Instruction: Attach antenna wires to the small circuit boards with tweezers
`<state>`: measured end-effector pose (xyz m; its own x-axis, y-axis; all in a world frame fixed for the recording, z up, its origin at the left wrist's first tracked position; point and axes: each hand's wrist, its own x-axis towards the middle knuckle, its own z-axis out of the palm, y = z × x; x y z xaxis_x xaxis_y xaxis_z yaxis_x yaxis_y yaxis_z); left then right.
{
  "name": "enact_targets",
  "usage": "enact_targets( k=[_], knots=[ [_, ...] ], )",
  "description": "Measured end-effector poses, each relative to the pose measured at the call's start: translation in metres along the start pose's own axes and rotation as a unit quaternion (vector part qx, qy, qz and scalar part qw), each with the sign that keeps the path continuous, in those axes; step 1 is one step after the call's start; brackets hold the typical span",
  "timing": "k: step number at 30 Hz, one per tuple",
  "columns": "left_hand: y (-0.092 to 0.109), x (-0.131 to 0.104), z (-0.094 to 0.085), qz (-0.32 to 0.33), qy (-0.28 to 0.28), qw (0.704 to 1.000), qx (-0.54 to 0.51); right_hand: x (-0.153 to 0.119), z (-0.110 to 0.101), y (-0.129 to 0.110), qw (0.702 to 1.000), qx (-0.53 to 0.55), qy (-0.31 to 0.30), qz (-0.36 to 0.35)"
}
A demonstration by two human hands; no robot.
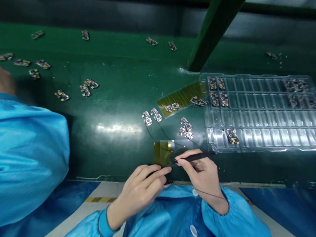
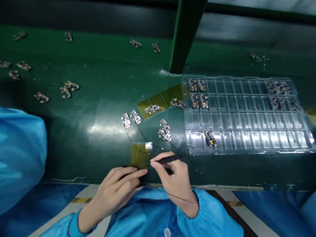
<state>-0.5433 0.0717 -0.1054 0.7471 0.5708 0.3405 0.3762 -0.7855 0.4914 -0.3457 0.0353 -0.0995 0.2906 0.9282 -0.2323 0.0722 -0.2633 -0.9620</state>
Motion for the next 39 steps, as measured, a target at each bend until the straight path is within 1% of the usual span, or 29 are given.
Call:
enact_targets(
  k=[4,9,15,20,24,26,28,32,39],
  knots=[
    [-0.002,-0.002,0.001,0.009,0.021,1.0,0.002,0.0,0.002,0.003,1.0,0.018,0.004,0.006],
    [-0.003,-0.002,0.003,-0.003,0.002,0.999,0.053,0.0,0.003,0.001,1.0,0.009,0.004,0.007],
    [0.0,0.004,0.001,-0.022,-0.004,0.999,0.032,-0.001,0.001,0.0,0.999,0.041,-0.008,0.012],
    [0.0,0.007,0.0,-0.022,0.002,0.999,0.027,0.0,0.002,0.001,0.998,0.059,0.004,0.007],
    [0.0,0.007,0.001,-0.011,0.008,0.999,0.034,0.002,0.003,-0.001,0.997,0.072,0.001,0.016],
    [0.001,0.008,0.002,-0.016,0.011,0.999,0.037,0.003,0.002,-0.002,0.996,0.087,0.0,0.026],
    [0.001,0.008,0.002,-0.022,0.007,0.999,0.036,0.004,0.002,-0.003,0.994,0.104,0.01,0.039],
    [0.001,0.008,0.001,-0.016,0.005,0.999,0.039,0.007,0.002,-0.004,0.991,0.109,0.05,0.051],
    [0.001,0.007,0.002,-0.022,0.01,0.999,0.027,0.011,-0.002,-0.004,0.988,0.127,0.066,0.055]
  ],
)
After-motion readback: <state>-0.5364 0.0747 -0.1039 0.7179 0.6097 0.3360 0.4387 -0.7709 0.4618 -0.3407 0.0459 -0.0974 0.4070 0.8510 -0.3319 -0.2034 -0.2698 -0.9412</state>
